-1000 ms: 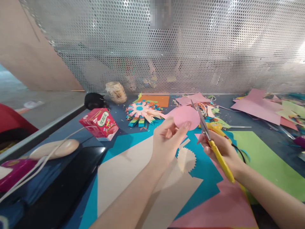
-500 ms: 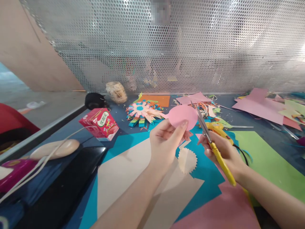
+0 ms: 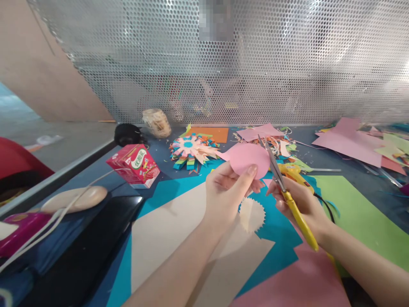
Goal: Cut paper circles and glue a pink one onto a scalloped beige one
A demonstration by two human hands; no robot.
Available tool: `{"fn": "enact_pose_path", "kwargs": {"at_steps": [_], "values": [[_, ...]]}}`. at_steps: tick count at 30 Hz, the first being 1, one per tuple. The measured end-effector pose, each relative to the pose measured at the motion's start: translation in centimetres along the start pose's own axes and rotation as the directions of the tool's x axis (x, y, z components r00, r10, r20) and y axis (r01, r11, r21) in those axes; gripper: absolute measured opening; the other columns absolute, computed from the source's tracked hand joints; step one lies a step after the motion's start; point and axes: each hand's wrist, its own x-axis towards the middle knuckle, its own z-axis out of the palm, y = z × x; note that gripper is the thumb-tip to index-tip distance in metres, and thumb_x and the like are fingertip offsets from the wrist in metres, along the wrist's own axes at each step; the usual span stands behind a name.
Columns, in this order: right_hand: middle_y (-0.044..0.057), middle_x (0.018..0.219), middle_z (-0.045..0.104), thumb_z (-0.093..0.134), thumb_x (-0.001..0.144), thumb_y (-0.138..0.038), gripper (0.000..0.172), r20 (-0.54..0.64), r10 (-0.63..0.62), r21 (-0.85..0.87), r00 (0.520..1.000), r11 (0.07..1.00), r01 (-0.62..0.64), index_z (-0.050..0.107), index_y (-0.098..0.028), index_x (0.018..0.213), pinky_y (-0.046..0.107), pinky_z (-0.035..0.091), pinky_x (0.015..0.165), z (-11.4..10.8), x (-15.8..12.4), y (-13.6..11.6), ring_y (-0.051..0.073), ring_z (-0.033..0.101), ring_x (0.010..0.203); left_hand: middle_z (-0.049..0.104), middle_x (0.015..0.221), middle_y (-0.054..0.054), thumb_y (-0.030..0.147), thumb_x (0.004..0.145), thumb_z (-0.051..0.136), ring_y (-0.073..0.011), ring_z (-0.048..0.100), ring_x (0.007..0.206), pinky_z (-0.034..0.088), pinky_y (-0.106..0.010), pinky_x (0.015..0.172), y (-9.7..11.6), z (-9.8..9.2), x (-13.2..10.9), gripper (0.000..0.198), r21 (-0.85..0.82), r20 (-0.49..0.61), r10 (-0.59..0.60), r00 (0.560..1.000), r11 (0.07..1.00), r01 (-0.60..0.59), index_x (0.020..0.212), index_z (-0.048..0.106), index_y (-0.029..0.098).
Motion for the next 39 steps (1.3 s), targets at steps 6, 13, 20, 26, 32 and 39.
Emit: {"fn": "enact_pose_path", "kwargs": {"at_steps": [6,13,20,26,32,39], "values": [[-0.002,0.067,0.038,0.040,0.084,-0.071,0.051,0.007,0.012,-0.008,1.000,1.000,-0.012,0.043,-0.021,0.074,0.031,0.031,0.055,-0.01,-0.14,0.18,0.015,0.036,0.061,0.062,0.045,0.002,0.030,0.069,0.077,-0.0089,0.057,0.043,0.041,-0.018,0.040,-0.03,0.01,-0.16,0.020,0.022,0.020,0.003,1.000,1.000,-0.003,0.058,0.065,0.018],[0.001,0.067,0.044,0.040,0.085,-0.068,0.050,-0.004,0.017,-0.058,1.000,0.998,-0.018,0.052,-0.019,0.079,0.032,0.035,0.057,-0.11,-0.26,-0.01,0.017,0.041,0.063,0.064,0.047,0.000,0.032,0.067,0.077,-0.0114,0.059,0.044,0.043,-0.021,0.040,0.07,0.09,-0.16,0.021,0.063,-0.011,-0.014,1.000,0.998,0.014,0.056,0.064,0.019],[0.003,0.069,0.051,0.040,0.085,-0.067,0.051,0.007,0.020,-0.084,1.000,0.996,-0.020,0.053,-0.018,0.079,0.031,0.033,0.054,-0.10,-0.08,0.08,0.017,0.043,0.062,0.063,0.045,0.001,0.031,0.065,0.080,-0.0105,0.058,0.041,0.046,-0.020,0.040,0.14,0.11,-0.12,0.020,0.026,-0.014,-0.009,1.000,1.000,0.010,0.057,0.065,0.019],[-0.001,0.060,0.044,0.037,0.084,-0.072,0.057,0.008,0.028,-0.109,1.000,0.994,-0.027,0.055,-0.018,0.080,0.030,0.029,0.050,-0.25,-0.29,0.02,0.014,0.036,0.054,0.065,0.047,0.001,0.028,0.064,0.080,-0.0071,0.054,0.038,0.042,-0.017,0.039,0.11,-0.15,0.02,0.018,-0.003,-0.034,0.004,0.999,1.000,-0.004,0.057,0.066,0.018],[-0.001,0.058,0.043,0.040,0.082,-0.074,0.057,0.000,0.050,-0.069,0.999,0.996,-0.050,0.054,-0.019,0.075,0.028,0.029,0.047,-0.30,-0.41,0.10,0.013,0.035,0.050,0.061,0.044,0.002,0.030,0.066,0.079,-0.0077,0.054,0.038,0.042,-0.018,0.039,-0.15,-0.35,0.10,0.018,0.047,-0.059,0.019,0.998,0.999,-0.016,0.058,0.067,0.018],[0.001,0.063,0.050,0.047,0.084,-0.067,0.048,-0.028,0.001,-0.062,1.000,0.998,-0.003,0.057,-0.020,0.081,0.029,0.035,0.052,-0.48,-0.53,0.11,0.016,0.042,0.058,0.062,0.045,0.002,0.029,0.063,0.080,-0.0090,0.056,0.039,0.044,-0.019,0.039,-0.08,-0.32,0.27,0.017,0.011,-0.076,0.034,0.997,0.999,-0.034,0.059,0.068,0.019]]}}
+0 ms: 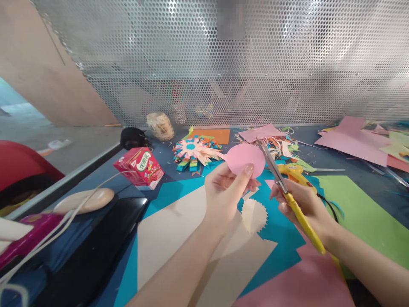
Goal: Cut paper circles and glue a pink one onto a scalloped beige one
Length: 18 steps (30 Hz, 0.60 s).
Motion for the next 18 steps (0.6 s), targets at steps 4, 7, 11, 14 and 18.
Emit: {"fn": "enact_pose_path", "kwargs": {"at_steps": [4,7,11,14,18], "values": [[0.002,0.067,0.050,0.045,0.083,-0.069,0.050,0.010,0.001,0.000,1.000,1.000,-0.001,0.056,-0.020,0.083,0.029,0.036,0.052,0.09,0.15,-0.17,0.016,0.043,0.060,0.061,0.044,0.003,0.029,0.063,0.081,-0.0088,0.055,0.038,0.046,-0.020,0.040,0.02,-0.02,-0.09,0.018,0.013,0.004,-0.003,1.000,1.000,0.002,0.057,0.067,0.019],[0.002,0.070,0.049,0.040,0.084,-0.071,0.054,0.029,0.017,-0.001,0.999,1.000,-0.017,0.055,-0.019,0.087,0.030,0.036,0.052,0.24,0.28,-0.14,0.016,0.043,0.061,0.063,0.046,0.003,0.029,0.066,0.080,-0.0081,0.056,0.040,0.047,-0.018,0.040,-0.11,-0.09,-0.23,0.017,0.005,0.018,0.010,1.000,1.000,-0.010,0.059,0.068,0.019],[0.003,0.072,0.052,0.044,0.083,-0.069,0.051,0.040,0.015,-0.002,0.999,1.000,-0.015,0.055,-0.019,0.086,0.029,0.035,0.049,0.23,0.21,-0.09,0.016,0.043,0.060,0.063,0.047,0.003,0.030,0.068,0.079,-0.0077,0.055,0.041,0.048,-0.018,0.041,-0.20,-0.07,-0.22,0.017,-0.012,0.019,0.031,0.999,0.999,-0.031,0.060,0.069,0.020],[0.003,0.068,0.053,0.050,0.082,-0.066,0.046,0.006,0.007,-0.008,1.000,1.000,-0.007,0.057,-0.020,0.082,0.028,0.035,0.049,0.14,0.13,-0.19,0.016,0.045,0.059,0.062,0.047,0.003,0.032,0.066,0.080,-0.0084,0.055,0.040,0.048,-0.020,0.041,-0.12,0.03,-0.16,0.020,0.016,0.010,0.028,1.000,0.999,-0.028,0.060,0.068,0.019],[0.003,0.067,0.055,0.050,0.082,-0.066,0.047,-0.011,-0.003,0.001,1.000,1.000,0.003,0.059,-0.020,0.079,0.029,0.037,0.050,0.16,0.12,-0.30,0.017,0.048,0.060,0.061,0.046,0.002,0.033,0.064,0.082,-0.0088,0.055,0.041,0.047,-0.020,0.041,0.05,0.11,-0.26,0.022,0.005,0.011,-0.002,1.000,1.000,0.002,0.058,0.067,0.019]]}}
